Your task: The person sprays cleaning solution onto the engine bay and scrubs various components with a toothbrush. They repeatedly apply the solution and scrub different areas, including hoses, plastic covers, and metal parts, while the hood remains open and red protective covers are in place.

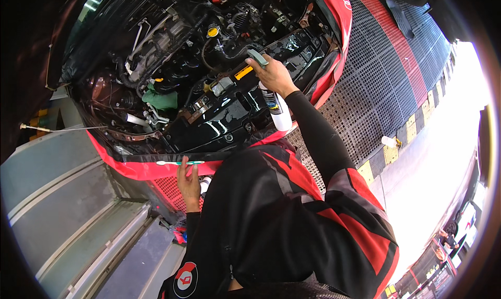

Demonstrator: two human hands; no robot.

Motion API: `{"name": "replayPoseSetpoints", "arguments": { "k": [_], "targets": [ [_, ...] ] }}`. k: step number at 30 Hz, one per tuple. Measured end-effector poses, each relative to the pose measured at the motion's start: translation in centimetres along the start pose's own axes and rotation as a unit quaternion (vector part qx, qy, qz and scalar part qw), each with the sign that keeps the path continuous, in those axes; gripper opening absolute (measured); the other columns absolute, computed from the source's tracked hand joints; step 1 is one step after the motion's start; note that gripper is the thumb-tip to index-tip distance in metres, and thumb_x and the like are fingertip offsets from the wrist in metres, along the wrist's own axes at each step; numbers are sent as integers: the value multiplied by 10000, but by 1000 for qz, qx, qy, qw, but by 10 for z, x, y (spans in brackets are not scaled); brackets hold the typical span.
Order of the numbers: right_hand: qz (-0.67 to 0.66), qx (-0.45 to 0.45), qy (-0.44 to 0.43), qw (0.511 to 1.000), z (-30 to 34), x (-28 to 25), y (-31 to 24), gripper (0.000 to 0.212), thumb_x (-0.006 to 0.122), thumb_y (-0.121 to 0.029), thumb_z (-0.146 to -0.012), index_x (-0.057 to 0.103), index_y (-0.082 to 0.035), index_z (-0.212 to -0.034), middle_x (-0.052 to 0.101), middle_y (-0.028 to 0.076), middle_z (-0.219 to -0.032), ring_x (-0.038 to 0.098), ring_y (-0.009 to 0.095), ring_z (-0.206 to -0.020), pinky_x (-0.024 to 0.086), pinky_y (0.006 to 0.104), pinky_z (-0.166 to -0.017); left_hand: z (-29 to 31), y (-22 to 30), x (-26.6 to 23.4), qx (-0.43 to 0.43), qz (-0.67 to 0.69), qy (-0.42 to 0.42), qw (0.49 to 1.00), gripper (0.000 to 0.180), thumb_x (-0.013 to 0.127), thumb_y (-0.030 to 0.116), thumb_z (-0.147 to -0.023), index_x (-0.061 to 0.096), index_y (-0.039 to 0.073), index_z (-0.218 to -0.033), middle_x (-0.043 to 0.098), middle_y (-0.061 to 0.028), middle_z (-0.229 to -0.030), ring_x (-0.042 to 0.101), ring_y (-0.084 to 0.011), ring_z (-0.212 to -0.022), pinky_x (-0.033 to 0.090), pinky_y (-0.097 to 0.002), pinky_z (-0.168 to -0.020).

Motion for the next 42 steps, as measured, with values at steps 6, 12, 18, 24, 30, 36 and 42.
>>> {"name": "replayPoseSetpoints", "arguments": {
  "k": [6,12,18,24,30,36,42],
  "targets": [
    [34,-15,18,999,2,2,-1,681,640,-666,-1031,690,-2,-1172,757,260,-913,754,448,-925,574,524,-833,-3,8,-1,14,16,3,1000,498,732,179,-1064,619,94,-1542,638,-89,-1442,657,-193,-1228,593,-349,-953],
    [4,-1,27,1000,6,-8,8,626,658,-627,-1034,699,-12,-1145,764,276,-944,747,479,-966,574,532,-853,-14,30,-2,39,12,29,999,368,716,153,-1072,704,72,-1430,687,-70,-1352,707,-184,-1146,600,-325,-914],
    [-3,-26,5,1000,9,-6,-2,579,667,-591,-1042,694,-14,-1070,741,285,-866,734,504,-909,572,551,-802,-60,77,34,83,178,1,980,264,601,71,-1127,697,-38,-1347,698,-130,-1220,766,-204,-1031,604,-293,-898],
    [53,-51,33,997,24,0,-23,567,656,-587,-1047,654,-21,-1010,735,271,-848,727,505,-884,564,567,-788,-80,127,71,69,230,-82,967,272,495,91,-1161,640,13,-1377,691,-91,-1161,656,-88,-846,584,-237,-698],
    [43,-4,81,996,22,-23,-1,625,655,-618,-1039,671,7,-1055,750,288,-877,745,497,-902,574,560,-801,-67,149,80,70,209,-130,967,286,481,110,-1165,623,32,-1400,685,-57,-1141,573,-39,-768,474,-203,-577],
    [-24,51,85,995,-41,-63,61,743,614,-696,-1031,707,40,-1087,769,291,-929,763,477,-958,587,528,-861,-47,140,88,49,213,-163,962,267,474,87,-1163,629,41,-1375,706,-47,-1121,575,-29,-760,464,-187,-578],
    [80,55,72,993,-81,-67,82,825,594,-741,-1015,726,71,-1074,772,298,-955,751,490,-1000,577,531,-884,-45,151,91,65,200,-166,964,312,478,54,-1149,541,44,-1454,693,-73,-1140,615,-63,-803,521,-209,-664]
  ]
}}
Point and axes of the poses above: each hand's wrist, its own z-axis away from the middle knuckle, its own x-axis out of the palm, y = z × x, the point moved 8 cm from there along -z, towards the middle knuckle
